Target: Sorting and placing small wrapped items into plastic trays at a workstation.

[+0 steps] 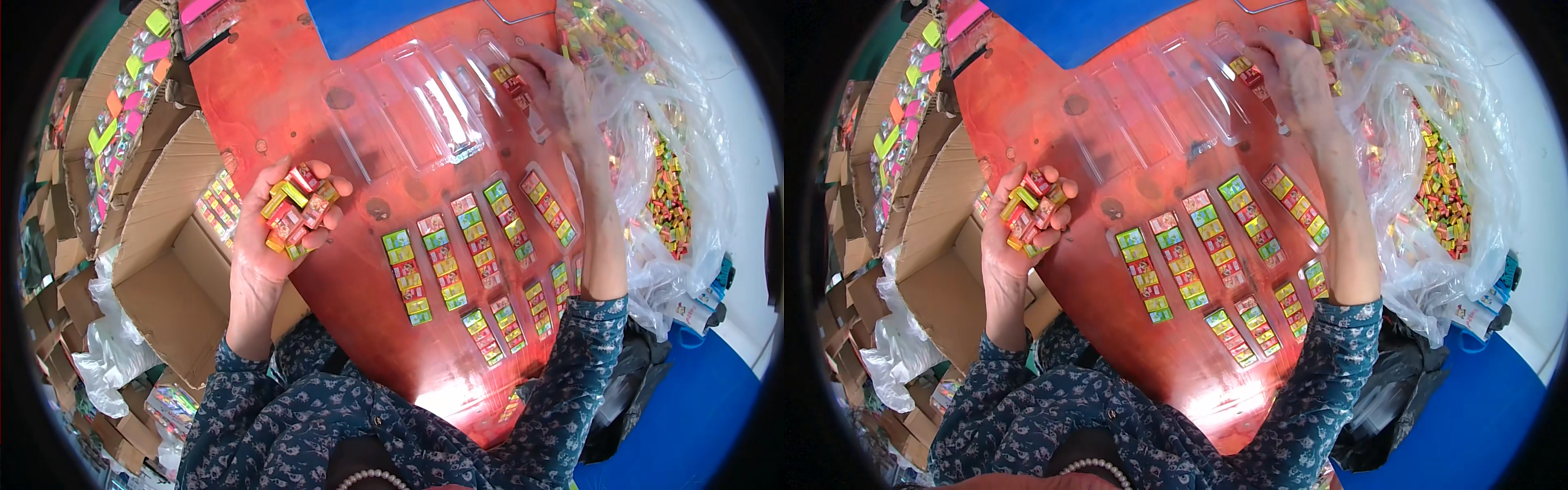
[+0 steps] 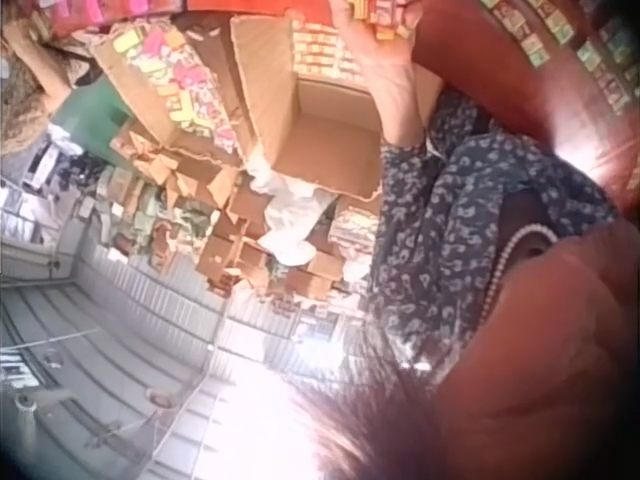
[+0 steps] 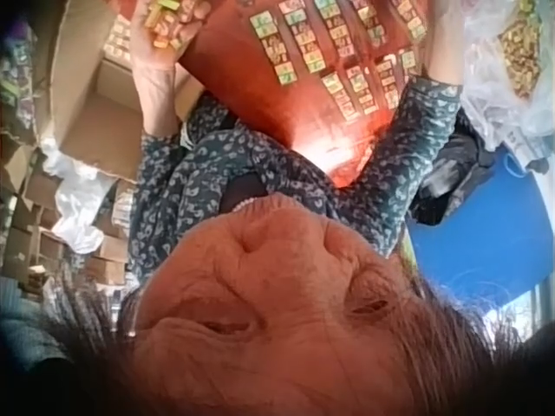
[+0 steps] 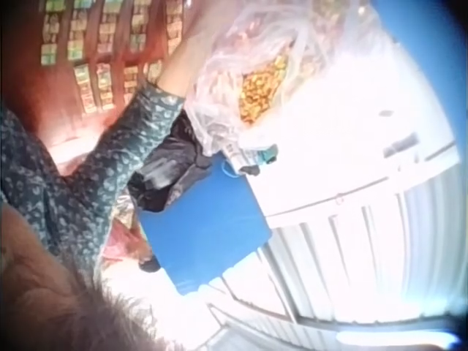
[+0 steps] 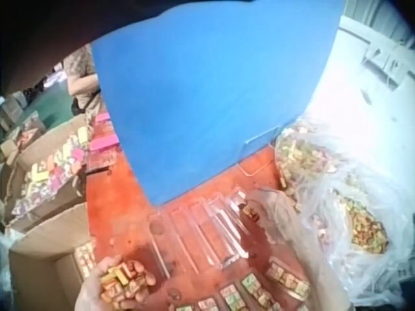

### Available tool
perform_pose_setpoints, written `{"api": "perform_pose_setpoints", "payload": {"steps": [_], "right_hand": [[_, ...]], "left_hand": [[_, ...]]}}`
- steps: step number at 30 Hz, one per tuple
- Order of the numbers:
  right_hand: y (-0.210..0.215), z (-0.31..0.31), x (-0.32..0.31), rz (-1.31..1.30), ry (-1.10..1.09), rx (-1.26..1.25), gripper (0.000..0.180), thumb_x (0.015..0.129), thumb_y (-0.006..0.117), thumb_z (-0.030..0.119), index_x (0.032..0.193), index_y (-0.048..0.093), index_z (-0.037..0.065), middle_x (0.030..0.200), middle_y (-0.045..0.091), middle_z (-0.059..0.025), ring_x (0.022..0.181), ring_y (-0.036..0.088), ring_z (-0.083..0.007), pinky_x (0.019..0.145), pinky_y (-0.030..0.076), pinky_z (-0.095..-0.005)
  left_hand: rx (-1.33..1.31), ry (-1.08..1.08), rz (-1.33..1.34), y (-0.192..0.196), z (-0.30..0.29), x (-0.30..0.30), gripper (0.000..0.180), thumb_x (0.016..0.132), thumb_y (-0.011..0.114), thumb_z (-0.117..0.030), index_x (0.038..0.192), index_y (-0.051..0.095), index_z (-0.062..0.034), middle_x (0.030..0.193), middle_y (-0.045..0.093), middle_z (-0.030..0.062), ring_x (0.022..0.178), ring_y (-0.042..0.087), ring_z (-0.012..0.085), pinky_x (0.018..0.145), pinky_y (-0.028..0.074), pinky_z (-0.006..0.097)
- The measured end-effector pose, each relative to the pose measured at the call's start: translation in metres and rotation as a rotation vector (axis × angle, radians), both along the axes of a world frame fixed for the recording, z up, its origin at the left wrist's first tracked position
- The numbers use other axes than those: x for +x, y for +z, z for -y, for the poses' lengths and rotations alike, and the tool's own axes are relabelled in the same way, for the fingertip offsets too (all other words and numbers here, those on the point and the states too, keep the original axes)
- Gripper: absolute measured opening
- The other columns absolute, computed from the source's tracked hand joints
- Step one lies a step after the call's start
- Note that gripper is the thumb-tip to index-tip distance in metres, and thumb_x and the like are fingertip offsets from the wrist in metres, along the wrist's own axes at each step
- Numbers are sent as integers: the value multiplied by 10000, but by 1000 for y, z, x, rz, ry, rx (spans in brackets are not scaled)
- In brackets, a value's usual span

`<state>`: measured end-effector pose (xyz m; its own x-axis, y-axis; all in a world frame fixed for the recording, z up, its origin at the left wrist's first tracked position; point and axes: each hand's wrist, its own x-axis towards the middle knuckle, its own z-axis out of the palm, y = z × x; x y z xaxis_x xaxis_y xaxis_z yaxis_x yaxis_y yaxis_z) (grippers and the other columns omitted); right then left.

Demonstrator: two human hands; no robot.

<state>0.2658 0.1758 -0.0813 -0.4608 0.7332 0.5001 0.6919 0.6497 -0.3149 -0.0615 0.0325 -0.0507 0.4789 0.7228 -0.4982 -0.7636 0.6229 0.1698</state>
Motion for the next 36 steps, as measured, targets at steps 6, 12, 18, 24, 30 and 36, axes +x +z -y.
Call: {"api": "perform_pose_setpoints", "payload": {"steps": [6, 12, 18, 24, 30, 36], "right_hand": [[17, 0, -23, -589, -307, -705, 149, 798, 615, 60, 924, 644, -16, 640, 579, -81, 587, 519, -98, 540, 417, -258], [-1, -17, -21, -451, -138, -518, 160, 773, 635, 50, 920, 652, -9, 677, 623, -68, 595, 554, -108, 552, 437, -246], [-2, -17, -17, -401, -211, -640, 144, 798, 637, 58, 929, 624, 1, 784, 648, -54, 701, 590, -83, 636, 462, -209], [-2, -13, -10, -419, -249, -713, 122, 803, 637, 68, 899, 621, -6, 760, 642, -37, 691, 585, -76, 624, 458, -205], [0, -12, -10, -369, -235, -641, 115, 806, 633, 63, 901, 654, 3, 772, 651, -32, 683, 579, -70, 610, 450, -198], [-1, -5, -7, -396, -257, -569, 131, 728, 678, 59, 847, 673, 5, 681, 650, -88, 592, 580, -112, 560, 461, -254]], "left_hand": [[1, 4, 3, -2, 1, -2, 423, 924, 366, -344, 1011, 566, 18, 997, 585, 242, 695, 615, 280, 409, 481, 275], [-7, 4, 15, 1, -1, 1, 421, 924, 366, -342, 1011, 564, 18, 1000, 581, 246, 692, 613, 282, 410, 483, 280], [-1, 7, 13, 1, 0, -1, 418, 924, 369, -345, 1014, 559, 16, 1000, 576, 243, 691, 607, 279, 406, 476, 277], [0, -2, -9, 1, -1, 0, 414, 926, 369, -346, 1013, 553, 14, 1005, 563, 237, 680, 595, 269, 398, 467, 270], [18, -1, -14, 3, -1, -1, 415, 929, 366, -349, 1020, 542, 16, 1008, 553, 236, 680, 588, 265, 392, 461, 265], [13, 1, -12, 4, -1, 0, 419, 927, 370, -353, 1020, 540, 18, 1007, 547, 236, 674, 582, 267, 388, 460, 266]]}}
